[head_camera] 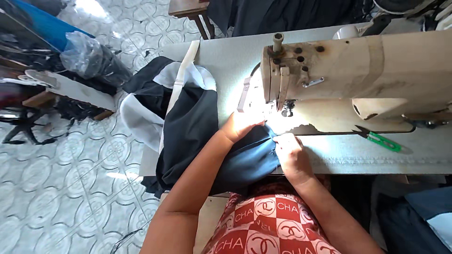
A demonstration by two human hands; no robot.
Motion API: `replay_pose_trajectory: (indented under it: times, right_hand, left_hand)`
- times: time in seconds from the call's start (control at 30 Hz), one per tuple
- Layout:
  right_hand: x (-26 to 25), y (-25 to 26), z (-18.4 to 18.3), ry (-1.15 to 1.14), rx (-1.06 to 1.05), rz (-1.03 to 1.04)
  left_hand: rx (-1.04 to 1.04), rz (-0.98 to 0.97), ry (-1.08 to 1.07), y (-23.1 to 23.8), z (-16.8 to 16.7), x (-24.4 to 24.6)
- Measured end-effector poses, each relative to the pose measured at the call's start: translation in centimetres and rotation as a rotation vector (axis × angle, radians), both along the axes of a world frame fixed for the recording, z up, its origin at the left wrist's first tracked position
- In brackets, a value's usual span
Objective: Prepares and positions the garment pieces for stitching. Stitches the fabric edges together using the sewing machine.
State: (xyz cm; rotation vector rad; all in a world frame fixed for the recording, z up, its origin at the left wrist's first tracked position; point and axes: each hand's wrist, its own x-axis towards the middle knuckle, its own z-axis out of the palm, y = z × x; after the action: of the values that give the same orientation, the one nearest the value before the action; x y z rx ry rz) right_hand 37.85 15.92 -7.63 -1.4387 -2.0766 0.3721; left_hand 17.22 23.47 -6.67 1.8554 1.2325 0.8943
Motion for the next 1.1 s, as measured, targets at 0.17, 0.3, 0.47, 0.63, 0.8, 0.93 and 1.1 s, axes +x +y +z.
replay_pose_trajectory:
  times: [0.17,0.3,0.47,0.63,0.8,0.93,1.1]
  right_hand:
    - [-0.1,-0.2,0.2,-0.113,0.045,0.037]
    - [0.1,0.0,0.7,-0.135,0.037,0.043]
    - [-0.1,1.1,1.2,0.023,-0.159,-0.037]
    - [-0.6,1.4,3.0,-0.125,-0.479,-0.152]
    - [-0.8,1.2,2.9,-0.103,-0.356,-0.107]
    - [-0.3,1.0,2.4,0.036,-0.273,-0.050]
    - [0.3,0.9,2.0,0.090,-0.236,-0.062]
  left_hand:
    - [0.483,-0.185,0.580,0.0,0.3,-1.9]
    - [0.427,-0.129,0.604,-0.5,1.1,-1.0]
    - [0.253,-0.061,0.558,-0.3,1.2,0.2]
    - [0.196,-0.095,0.603,0.9,1.0,0.4]
    - [0.162,-0.240,0.348,1.8,0.7,-0.2]
    - [0.273,-0.314,0.120,1.8,-0.3,-0.8]
    - [0.266,-0.255,0.009,1.6,-0.5,-1.1]
